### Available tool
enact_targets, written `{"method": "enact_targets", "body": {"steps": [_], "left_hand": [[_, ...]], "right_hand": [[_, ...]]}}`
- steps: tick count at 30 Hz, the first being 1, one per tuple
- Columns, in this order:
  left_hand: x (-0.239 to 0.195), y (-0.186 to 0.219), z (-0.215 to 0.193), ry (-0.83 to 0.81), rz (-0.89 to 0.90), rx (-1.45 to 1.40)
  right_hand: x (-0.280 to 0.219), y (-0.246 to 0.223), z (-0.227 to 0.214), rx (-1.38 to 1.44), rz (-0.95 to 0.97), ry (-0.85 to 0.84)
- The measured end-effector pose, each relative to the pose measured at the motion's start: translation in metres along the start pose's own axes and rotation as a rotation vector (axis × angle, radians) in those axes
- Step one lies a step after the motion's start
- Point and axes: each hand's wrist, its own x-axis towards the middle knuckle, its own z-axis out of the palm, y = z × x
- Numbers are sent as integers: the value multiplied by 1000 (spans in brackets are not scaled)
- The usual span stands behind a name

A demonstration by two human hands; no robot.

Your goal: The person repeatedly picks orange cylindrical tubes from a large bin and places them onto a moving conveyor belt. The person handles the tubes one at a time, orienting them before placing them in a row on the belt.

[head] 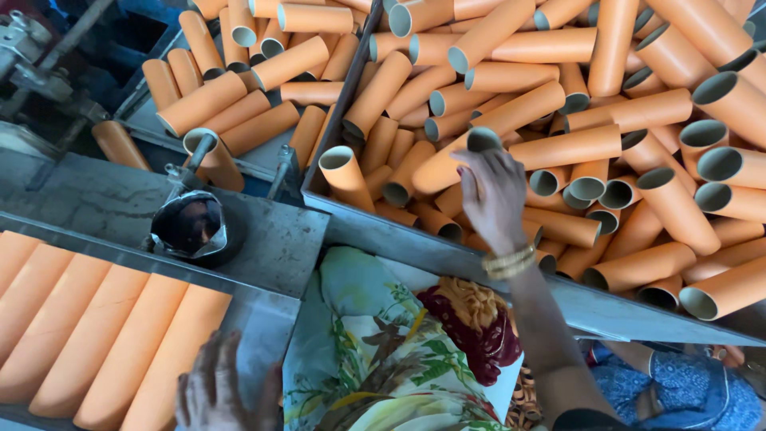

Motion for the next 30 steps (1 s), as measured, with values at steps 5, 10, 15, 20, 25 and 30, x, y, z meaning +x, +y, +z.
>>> {"method": "enact_targets", "body": {"steps": [5,10,15,20,25,30], "left_hand": [[24,50,-10,14,172,-76],[35,69,-4,11,226,-86],[29,25,-1,-102,64,83],[5,-27,9,-57,-38,259],[-19,-53,27,-25,-62,275],[-23,-59,27,-24,-66,223]], "right_hand": [[-2,-74,-44,514,-136,182],[-14,-128,-50,984,-354,-289],[17,-118,22,776,-252,-363],[56,-84,113,203,-274,-238],[60,-64,168,273,-98,-558],[59,-65,153,416,-39,-479]]}}
